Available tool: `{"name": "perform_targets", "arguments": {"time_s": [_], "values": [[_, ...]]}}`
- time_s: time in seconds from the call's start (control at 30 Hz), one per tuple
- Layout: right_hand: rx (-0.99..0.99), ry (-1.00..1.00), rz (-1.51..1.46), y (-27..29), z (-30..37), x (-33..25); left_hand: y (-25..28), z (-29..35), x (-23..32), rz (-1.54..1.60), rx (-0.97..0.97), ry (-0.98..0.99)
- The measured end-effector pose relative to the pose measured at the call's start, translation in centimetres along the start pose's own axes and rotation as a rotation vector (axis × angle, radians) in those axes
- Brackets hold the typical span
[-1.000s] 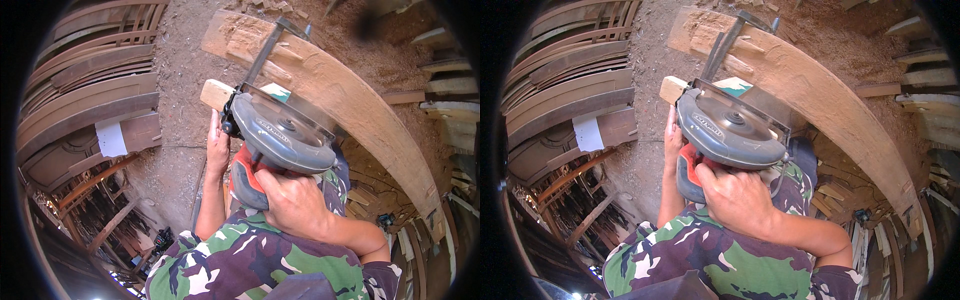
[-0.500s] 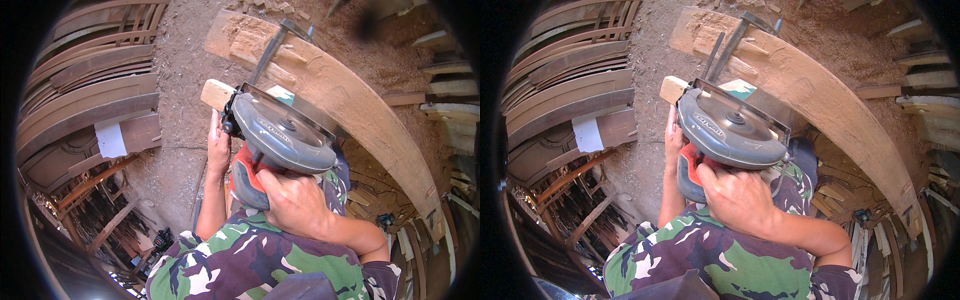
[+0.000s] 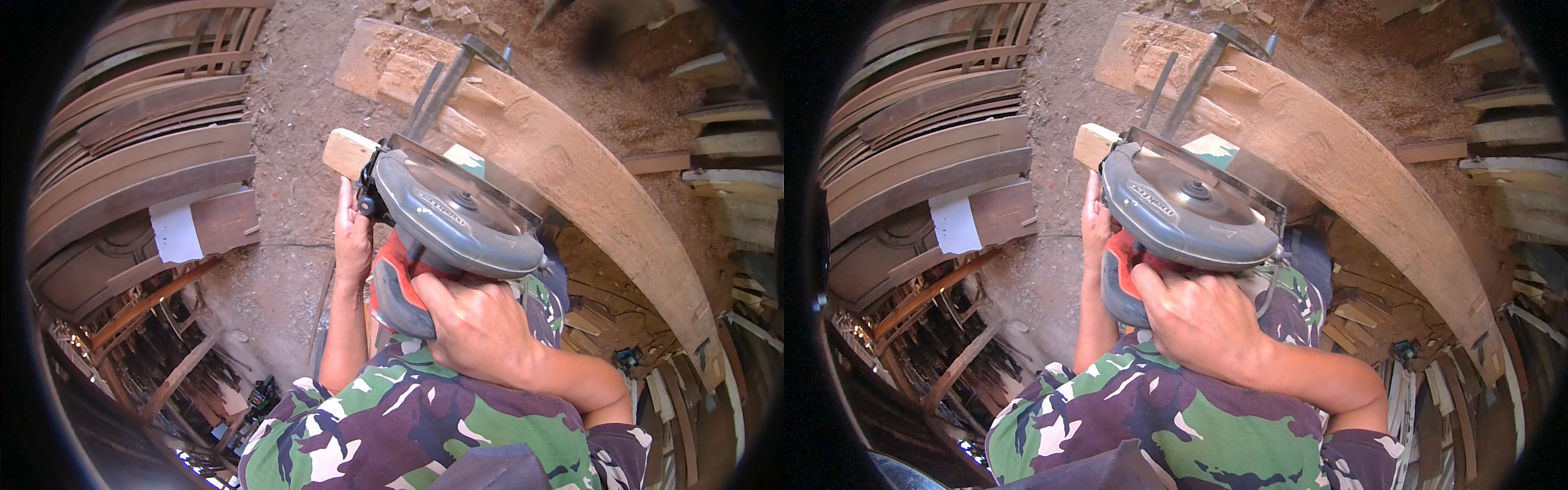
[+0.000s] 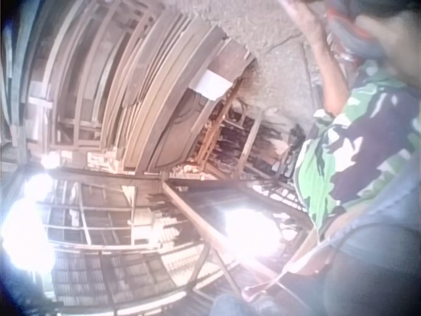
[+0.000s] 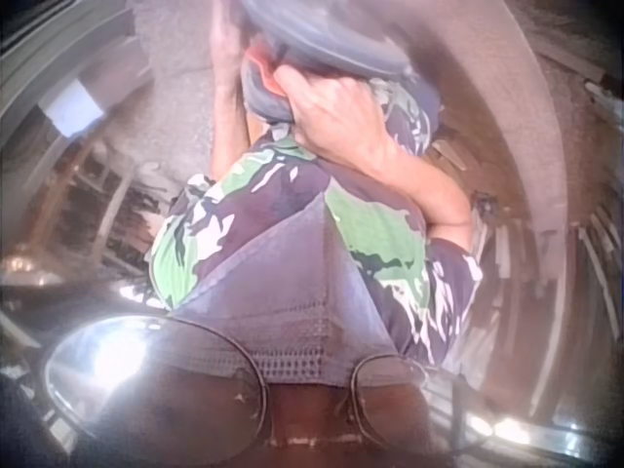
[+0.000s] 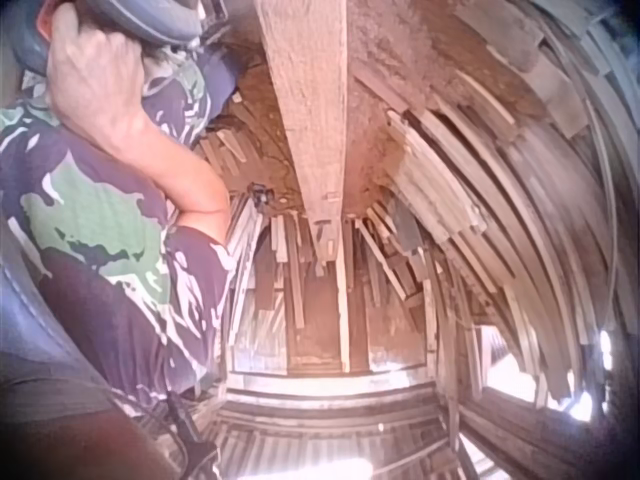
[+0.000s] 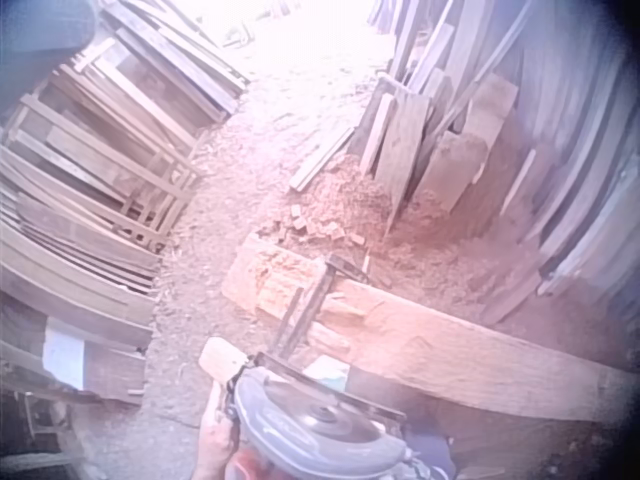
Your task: The person cuts a piece of wood using a circular saw, after first securing it to a larger timber with a clamp.
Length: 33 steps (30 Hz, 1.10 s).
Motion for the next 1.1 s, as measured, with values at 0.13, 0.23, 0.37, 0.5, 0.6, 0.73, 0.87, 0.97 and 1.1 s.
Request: {"name": "perform_targets", "arguments": {"time_s": [0.13,0.23,0.37,0.5,0.6,0.73,0.87,0.97,1.1], "values": [[0.012,-0.002,0.003,-0.4,-0.9,-0.4,0.6,-0.5,0.2,0.034,-0.002,-0.019],[0.025,-0.006,0.002,-0.6,-1.8,-0.7,1.2,-1.2,0.5,0.027,0.021,-0.057],[0.002,-0.03,0.01,-1.4,-3.0,-0.8,2.9,-2.0,0.8,0.019,-0.003,-0.014],[-0.029,-0.034,0.019,-2.0,-5.0,-1.2,5.8,-4.5,-0.9,0.103,-0.053,-0.102],[0.002,-0.033,0.07,-3.4,-8.0,-1.5,8.1,-6.3,0.5,0.101,-0.124,-0.118],[0.031,0.037,0.131,-5.7,-12.1,-2.0,12.7,-8.5,0.2,0.048,-0.133,-0.124],[-0.008,0.152,0.204,-8.4,-13.8,-2.8,16.6,-8.4,0.8,0.118,-0.112,-0.232],[-0.186,0.147,0.319,-10.4,-11.8,-5.0,16.9,-5.9,-0.7,0.264,-0.119,-0.25],[-0.13,0.2,0.362,-13.2,-5.8,-8.5,16.5,-1.0,-4.0,0.387,-0.266,-0.333]]}}
Point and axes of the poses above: each hand's wrist, its own z-axis away from the middle knuckle, its own y-axis out of the back of the hand, x = y × z, the point moved 2 cm from there along -z, towards the middle knuckle, and after that the axes turned 8 degrees about y, right-handed, at the moved point
